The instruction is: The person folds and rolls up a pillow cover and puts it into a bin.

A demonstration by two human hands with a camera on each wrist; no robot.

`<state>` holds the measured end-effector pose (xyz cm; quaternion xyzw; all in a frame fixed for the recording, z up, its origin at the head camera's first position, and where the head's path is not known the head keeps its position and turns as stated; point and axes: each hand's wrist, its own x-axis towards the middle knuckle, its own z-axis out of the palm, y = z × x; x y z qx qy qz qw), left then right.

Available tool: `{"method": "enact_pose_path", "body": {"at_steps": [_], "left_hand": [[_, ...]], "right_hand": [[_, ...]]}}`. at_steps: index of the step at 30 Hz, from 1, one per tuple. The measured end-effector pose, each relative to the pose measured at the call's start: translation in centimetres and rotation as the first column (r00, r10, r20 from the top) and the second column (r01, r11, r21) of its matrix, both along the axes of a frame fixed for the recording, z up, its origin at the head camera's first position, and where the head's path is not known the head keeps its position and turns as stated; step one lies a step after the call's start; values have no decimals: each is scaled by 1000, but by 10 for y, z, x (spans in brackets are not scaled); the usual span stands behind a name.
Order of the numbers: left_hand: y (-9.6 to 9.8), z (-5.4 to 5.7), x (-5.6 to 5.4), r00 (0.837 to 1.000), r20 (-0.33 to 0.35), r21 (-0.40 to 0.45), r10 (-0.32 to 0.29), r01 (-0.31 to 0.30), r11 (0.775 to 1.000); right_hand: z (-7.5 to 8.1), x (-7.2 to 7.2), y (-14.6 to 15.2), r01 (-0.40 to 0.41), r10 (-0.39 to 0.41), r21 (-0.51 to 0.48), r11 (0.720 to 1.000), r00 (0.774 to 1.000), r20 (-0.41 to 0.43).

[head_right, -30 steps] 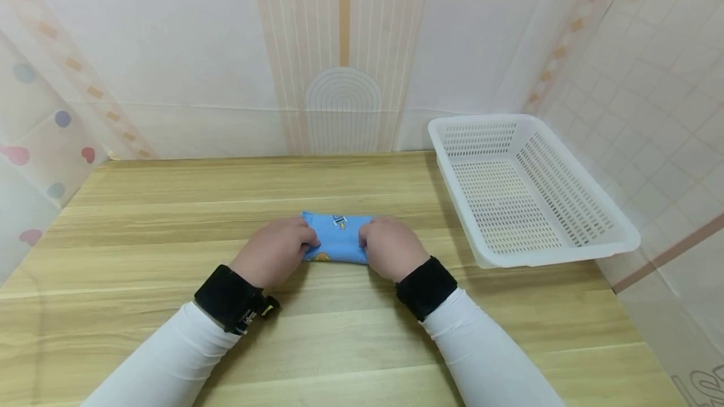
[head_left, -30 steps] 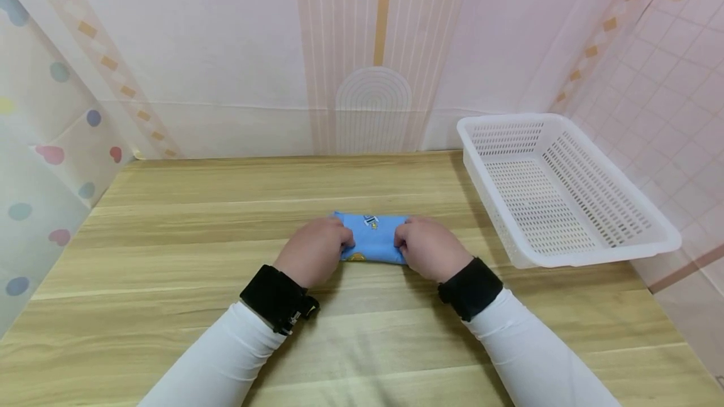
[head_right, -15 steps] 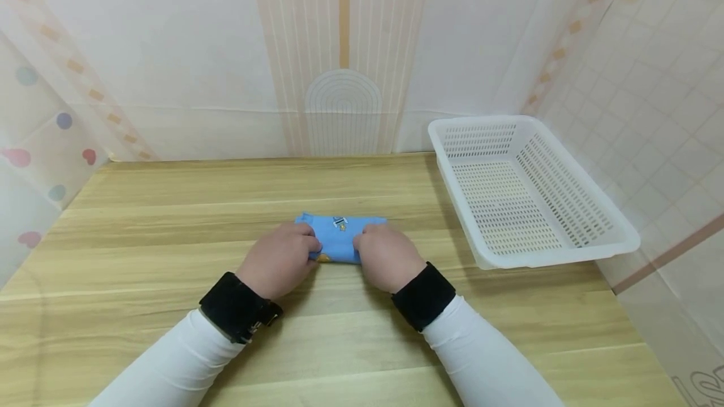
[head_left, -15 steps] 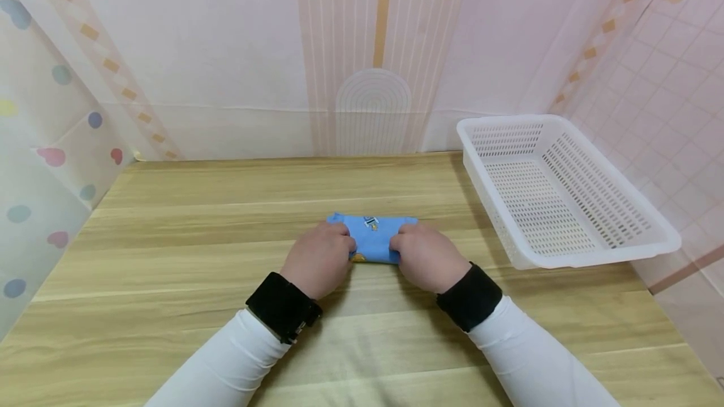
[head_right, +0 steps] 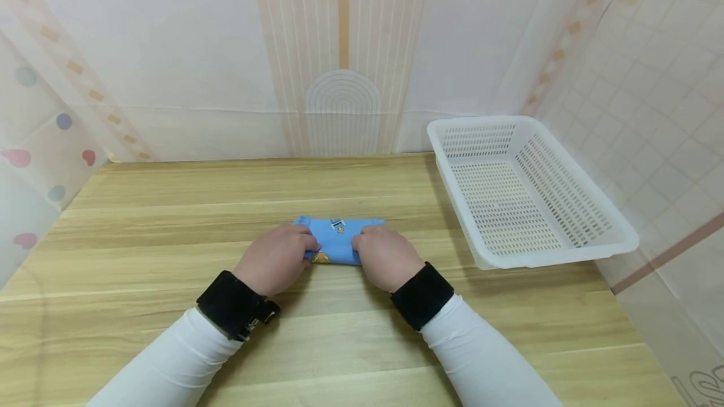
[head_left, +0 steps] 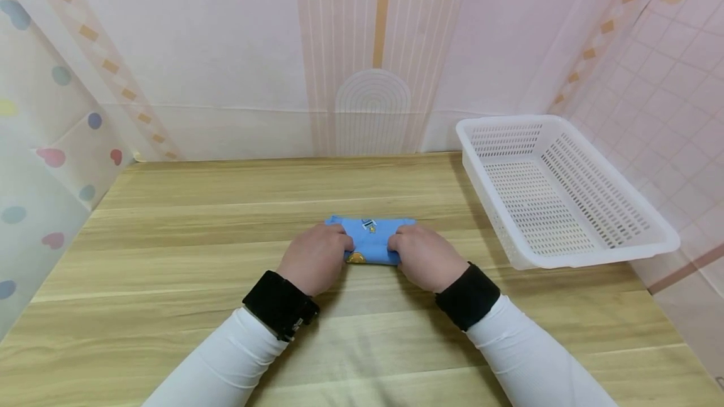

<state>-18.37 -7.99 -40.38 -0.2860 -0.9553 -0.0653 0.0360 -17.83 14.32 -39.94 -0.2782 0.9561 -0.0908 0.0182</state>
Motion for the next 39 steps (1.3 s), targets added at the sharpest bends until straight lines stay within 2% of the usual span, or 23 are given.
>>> {"method": "enact_pose_path", "body": {"at_steps": [14, 24, 33, 39], "left_hand": [[-6, 0, -4, 998, 65, 46, 3, -6, 999], [-8, 0, -8, 990, 137, 84, 37, -49, 995], [-12, -3, -15, 969, 237, 141, 70, -105, 984], [-17, -3, -17, 959, 278, 188, 61, -117, 975]], "right_hand": [[0, -2, 1, 3, -3, -19, 1000, 1000, 3], [2, -4, 5, 21, -19, -25, 999, 999, 48], [0, -8, 7, 78, -70, -64, 995, 991, 118], [-2, -10, 9, 79, -62, -95, 992, 983, 173]]}}
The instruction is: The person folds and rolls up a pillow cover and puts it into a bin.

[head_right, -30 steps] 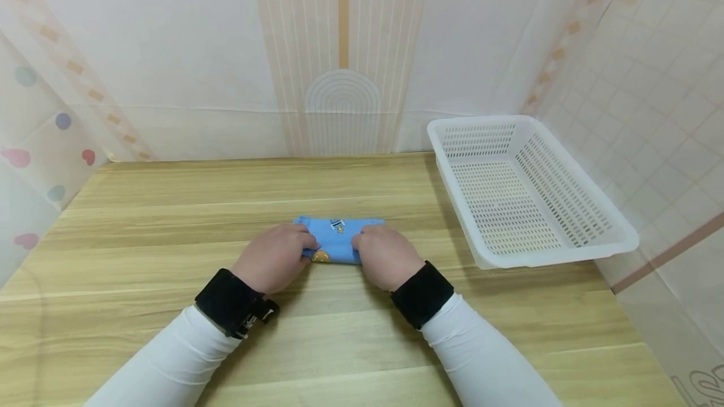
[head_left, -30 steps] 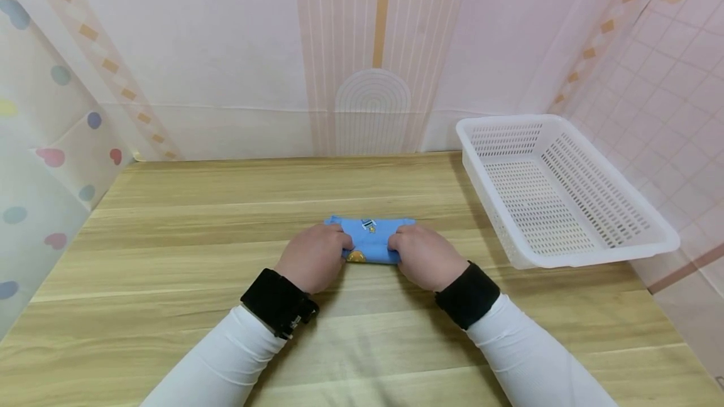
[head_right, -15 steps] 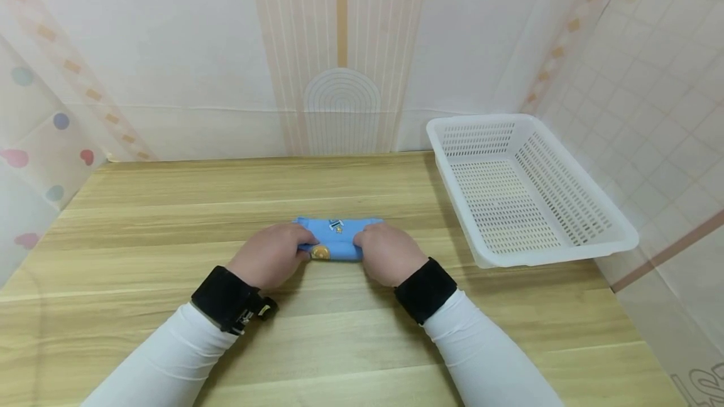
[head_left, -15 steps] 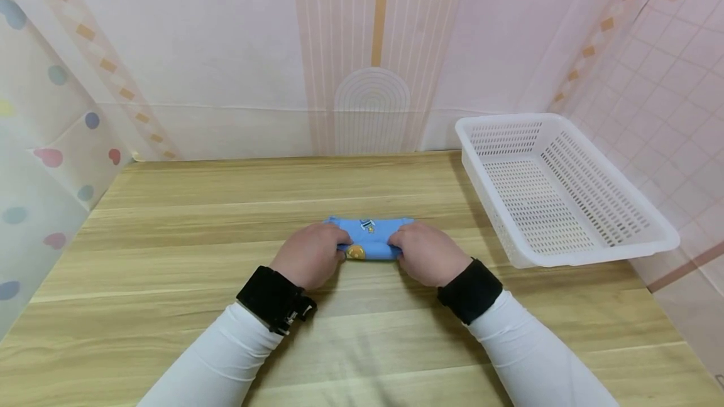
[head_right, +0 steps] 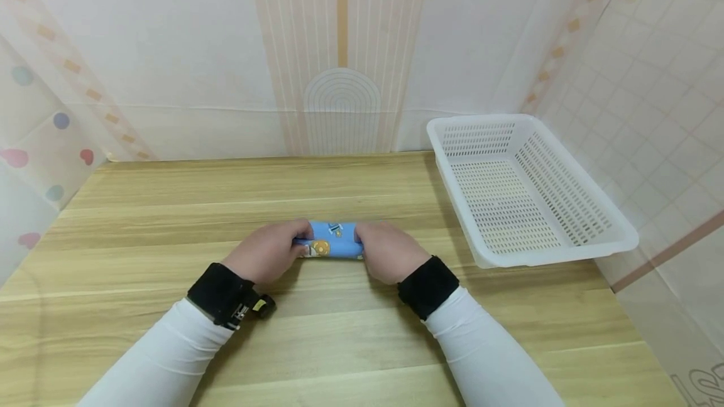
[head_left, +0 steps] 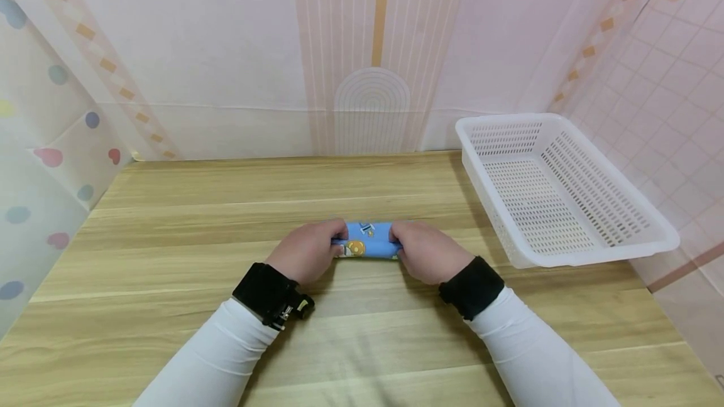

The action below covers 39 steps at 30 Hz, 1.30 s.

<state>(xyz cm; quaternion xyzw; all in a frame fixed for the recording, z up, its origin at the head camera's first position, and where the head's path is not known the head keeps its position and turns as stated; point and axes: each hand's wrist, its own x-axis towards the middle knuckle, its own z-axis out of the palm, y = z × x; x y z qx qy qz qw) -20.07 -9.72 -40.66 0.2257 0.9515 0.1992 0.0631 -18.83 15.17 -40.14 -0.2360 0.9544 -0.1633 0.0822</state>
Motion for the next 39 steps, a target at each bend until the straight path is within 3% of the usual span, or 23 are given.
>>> {"method": "enact_pose_path", "body": {"at_steps": [18, 21, 24, 27, 30, 35, 39], "left_hand": [[-7, 4, -6, 995, 96, 58, 2, -7, 998], [-6, 5, -7, 998, 55, 51, -4, 1, 999], [-3, 5, -6, 998, -52, 6, -41, 42, 999], [2, 5, -3, 982, -167, -40, -85, 80, 996], [7, 6, 1, 968, -231, -51, -102, 93, 994], [11, 3, 6, 965, -243, -88, -98, 79, 993], [11, 2, 7, 967, -226, -121, -116, 90, 989]], "right_hand": [[0, -5, 1, 10, -6, -30, 1000, 993, 119], [1, -6, 1, 6, -3, -28, 1000, 993, 117], [2, -5, 1, 5, -2, -25, 1000, 994, 111], [3, -5, 1, 7, -5, -19, 1000, 995, 104], [2, -5, 0, 17, -15, -16, 1000, 995, 97], [-1, -3, -2, 50, -49, -14, 999, 996, 73], [-1, 0, -4, 60, -60, 2, 998, 998, -2]]}}
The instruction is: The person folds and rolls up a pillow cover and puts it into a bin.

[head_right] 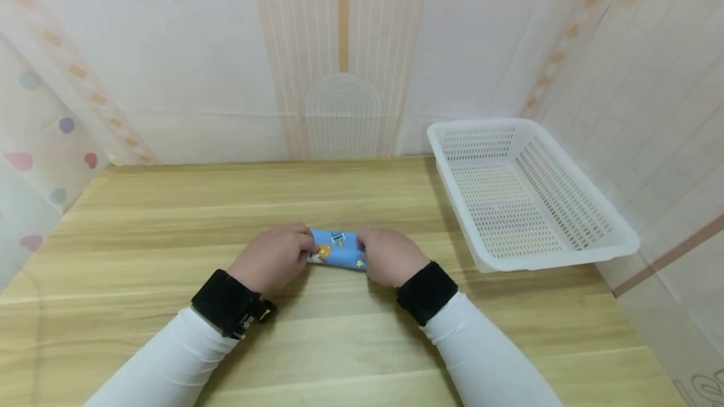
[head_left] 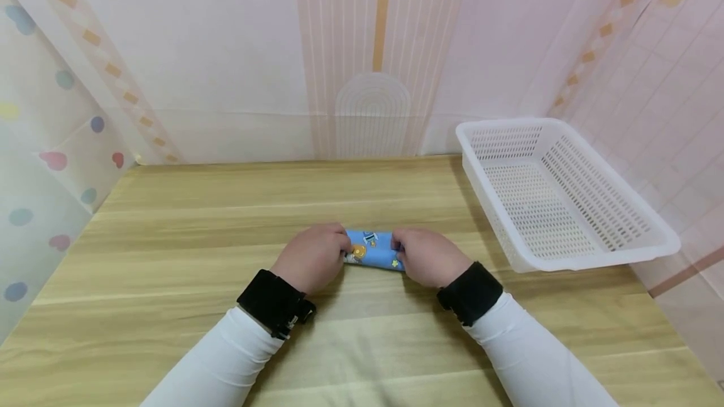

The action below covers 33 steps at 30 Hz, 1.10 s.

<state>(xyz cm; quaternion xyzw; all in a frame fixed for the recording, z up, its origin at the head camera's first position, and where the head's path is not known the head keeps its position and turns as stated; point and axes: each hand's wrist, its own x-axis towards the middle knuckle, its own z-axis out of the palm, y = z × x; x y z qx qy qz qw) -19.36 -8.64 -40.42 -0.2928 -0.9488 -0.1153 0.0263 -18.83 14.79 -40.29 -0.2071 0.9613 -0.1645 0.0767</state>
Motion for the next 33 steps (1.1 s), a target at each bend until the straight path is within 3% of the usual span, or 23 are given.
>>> {"method": "enact_pose_path", "body": {"at_steps": [7, 16, 28, 33], "left_hand": [[1, 4, 0, 999, -20, -9, -32, 32, 999], [0, 1, 1, 1000, 1, 21, -10, 10, 1000], [1, 0, 0, 999, 44, 44, 19, -21, 999], [0, 1, -1, 993, 103, 51, 52, -57, 997]], "right_hand": [[7, 5, -1, -47, 51, 32, 998, 990, -131], [13, 15, -3, -156, 177, 141, 978, 972, -153], [4, 11, -6, -112, 120, 74, 991, 986, -118], [4, 8, -3, -101, 106, 55, 993, 990, -91]]}}
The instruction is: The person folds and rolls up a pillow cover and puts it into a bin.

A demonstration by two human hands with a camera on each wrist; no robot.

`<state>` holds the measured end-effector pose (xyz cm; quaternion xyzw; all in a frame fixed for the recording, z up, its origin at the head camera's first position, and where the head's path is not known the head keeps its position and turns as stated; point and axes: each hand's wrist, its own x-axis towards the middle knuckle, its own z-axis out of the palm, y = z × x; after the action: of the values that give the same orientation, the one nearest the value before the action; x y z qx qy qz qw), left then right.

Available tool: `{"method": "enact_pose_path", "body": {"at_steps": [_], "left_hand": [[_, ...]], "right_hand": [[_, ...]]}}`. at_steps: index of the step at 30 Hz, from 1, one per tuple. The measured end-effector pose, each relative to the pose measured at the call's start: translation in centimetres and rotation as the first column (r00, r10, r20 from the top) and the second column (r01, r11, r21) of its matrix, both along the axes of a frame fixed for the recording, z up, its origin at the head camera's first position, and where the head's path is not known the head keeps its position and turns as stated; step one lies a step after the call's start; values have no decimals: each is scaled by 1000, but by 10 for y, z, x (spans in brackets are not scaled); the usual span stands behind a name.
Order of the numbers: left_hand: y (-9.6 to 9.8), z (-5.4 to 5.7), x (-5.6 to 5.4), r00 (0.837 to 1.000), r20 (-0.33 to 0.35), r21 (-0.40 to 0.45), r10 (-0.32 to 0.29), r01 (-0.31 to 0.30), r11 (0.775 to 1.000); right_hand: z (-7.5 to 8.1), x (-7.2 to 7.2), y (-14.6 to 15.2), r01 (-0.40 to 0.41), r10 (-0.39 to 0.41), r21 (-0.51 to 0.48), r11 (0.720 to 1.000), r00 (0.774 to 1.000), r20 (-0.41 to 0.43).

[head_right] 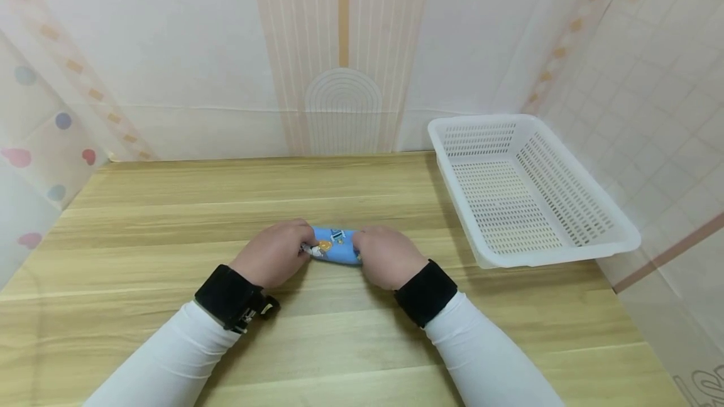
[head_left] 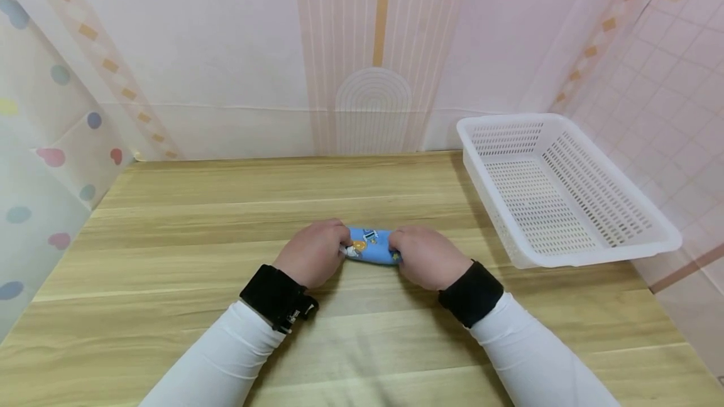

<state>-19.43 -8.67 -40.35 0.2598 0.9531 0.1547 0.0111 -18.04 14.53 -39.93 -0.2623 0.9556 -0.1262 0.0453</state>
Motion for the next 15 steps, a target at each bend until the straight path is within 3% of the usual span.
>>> {"method": "enact_pose_path", "body": {"at_steps": [15], "left_hand": [[-4, -2, -6, 991, 119, 37, 60, -65, 997]], "right_hand": [[-3, -7, 11, 19, -16, -26, 999, 993, 114]]}}
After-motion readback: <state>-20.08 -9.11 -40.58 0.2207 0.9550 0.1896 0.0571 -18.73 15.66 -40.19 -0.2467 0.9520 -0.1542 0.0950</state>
